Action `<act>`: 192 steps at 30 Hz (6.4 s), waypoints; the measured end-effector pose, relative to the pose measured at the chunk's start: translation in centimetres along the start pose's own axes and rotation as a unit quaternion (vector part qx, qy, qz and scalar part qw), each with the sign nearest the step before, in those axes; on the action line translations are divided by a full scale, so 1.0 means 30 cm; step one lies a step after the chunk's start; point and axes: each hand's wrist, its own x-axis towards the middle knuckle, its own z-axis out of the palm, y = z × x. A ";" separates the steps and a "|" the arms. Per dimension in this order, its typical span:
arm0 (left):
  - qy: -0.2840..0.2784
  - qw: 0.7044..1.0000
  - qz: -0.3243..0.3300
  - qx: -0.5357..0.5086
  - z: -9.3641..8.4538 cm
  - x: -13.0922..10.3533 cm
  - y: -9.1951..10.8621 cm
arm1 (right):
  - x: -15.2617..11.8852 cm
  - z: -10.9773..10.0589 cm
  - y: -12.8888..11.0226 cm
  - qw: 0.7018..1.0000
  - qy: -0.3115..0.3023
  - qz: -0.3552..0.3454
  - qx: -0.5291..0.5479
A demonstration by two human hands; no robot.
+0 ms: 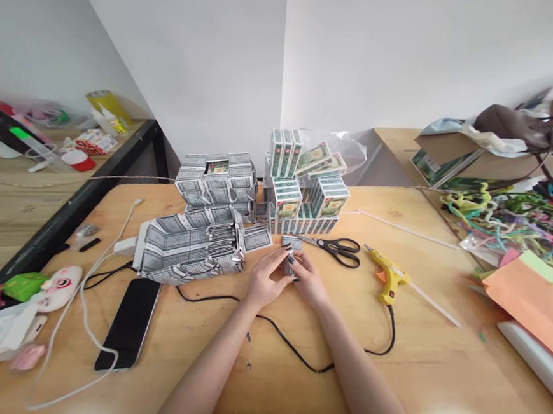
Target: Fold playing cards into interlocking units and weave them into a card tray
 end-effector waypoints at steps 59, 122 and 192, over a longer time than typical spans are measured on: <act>-0.059 0.993 -0.086 0.054 -0.014 -0.001 -0.029 | 0.009 -0.004 -0.001 0.981 0.073 -0.069 -0.168; -0.169 0.969 -0.134 0.118 -0.010 -0.008 -0.030 | 0.007 -0.003 0.023 0.913 0.120 -0.139 -0.365; -0.015 0.942 -0.167 0.290 0.030 0.049 -0.072 | 0.080 -0.026 0.017 0.859 0.189 -0.154 -0.451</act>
